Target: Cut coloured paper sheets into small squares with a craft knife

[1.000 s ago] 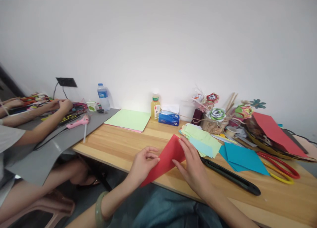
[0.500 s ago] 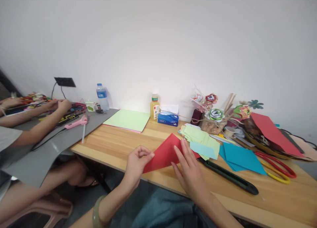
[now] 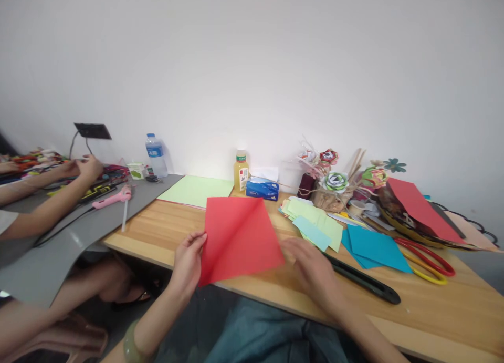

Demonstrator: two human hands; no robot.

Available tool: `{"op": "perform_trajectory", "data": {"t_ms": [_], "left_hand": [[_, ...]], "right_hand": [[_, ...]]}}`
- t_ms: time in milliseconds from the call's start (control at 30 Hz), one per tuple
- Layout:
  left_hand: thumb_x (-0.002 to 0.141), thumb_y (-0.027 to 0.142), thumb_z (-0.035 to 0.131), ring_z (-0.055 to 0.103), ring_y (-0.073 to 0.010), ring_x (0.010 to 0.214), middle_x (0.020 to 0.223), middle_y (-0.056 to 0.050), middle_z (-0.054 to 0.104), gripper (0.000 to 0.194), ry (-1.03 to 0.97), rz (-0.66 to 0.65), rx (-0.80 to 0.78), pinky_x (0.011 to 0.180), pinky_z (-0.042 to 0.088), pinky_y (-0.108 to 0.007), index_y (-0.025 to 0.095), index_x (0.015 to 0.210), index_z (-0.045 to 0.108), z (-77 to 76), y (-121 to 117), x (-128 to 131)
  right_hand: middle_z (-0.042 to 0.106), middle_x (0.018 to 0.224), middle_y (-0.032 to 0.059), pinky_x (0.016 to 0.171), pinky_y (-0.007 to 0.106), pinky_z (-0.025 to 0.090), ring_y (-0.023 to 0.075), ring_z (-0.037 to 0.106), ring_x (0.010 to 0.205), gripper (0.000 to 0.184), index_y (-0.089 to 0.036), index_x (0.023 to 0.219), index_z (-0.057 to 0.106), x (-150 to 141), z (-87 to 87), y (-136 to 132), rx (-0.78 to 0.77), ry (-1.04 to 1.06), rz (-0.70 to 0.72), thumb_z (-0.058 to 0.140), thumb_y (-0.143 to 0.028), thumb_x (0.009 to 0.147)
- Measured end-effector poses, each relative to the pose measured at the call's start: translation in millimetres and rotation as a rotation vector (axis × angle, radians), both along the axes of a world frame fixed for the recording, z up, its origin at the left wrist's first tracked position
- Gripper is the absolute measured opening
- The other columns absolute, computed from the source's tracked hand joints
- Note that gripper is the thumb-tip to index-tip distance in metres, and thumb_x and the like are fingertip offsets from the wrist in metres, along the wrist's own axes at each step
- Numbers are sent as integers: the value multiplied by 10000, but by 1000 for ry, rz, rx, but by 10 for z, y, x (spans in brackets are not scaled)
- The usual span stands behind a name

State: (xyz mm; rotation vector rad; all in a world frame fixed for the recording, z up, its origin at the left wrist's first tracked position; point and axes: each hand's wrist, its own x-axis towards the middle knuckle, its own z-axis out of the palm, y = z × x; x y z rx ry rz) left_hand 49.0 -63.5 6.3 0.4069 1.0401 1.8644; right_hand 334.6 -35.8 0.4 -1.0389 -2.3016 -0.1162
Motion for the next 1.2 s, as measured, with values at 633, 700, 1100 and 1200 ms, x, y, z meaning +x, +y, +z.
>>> {"op": "perform_trajectory", "data": {"t_ms": [633,700,1100,1200], "left_hand": [[644,210,552,556,-173,807,822,-23,567,278,803,-179,-8,724,461,-281,164,877,697,-94,62,-20],[698,227,501,539,-171,803,821,-23,515,321,1030,-213,40,729,465,-286,168,951,689,-67,38,20],[800,142,335,550,-162,817,866,-44,526,434,1421,-303,113,778,459,-295,160,1132,614,83,-93,158],[797,143,356,563,-151,770,879,-48,531,426,1441,-312,139,717,484,-278,148,1147,598,31,-73,160]], "right_hand": [[357,1364,294,1001,505,300,383,300,1280,719,41,1335,313,733,241,1134,-8,-232,-628,540,-421,832],[343,1389,270,1027,476,270,359,277,1299,688,31,1345,307,620,274,937,33,-252,-576,462,-438,867],[637,969,99,778,348,491,225,600,895,374,-181,1027,610,1248,-156,-139,-7,-309,-327,382,-444,887],[627,953,82,787,304,487,194,600,892,371,-198,1011,594,1446,-199,-180,9,-251,-346,353,-457,897]]}}
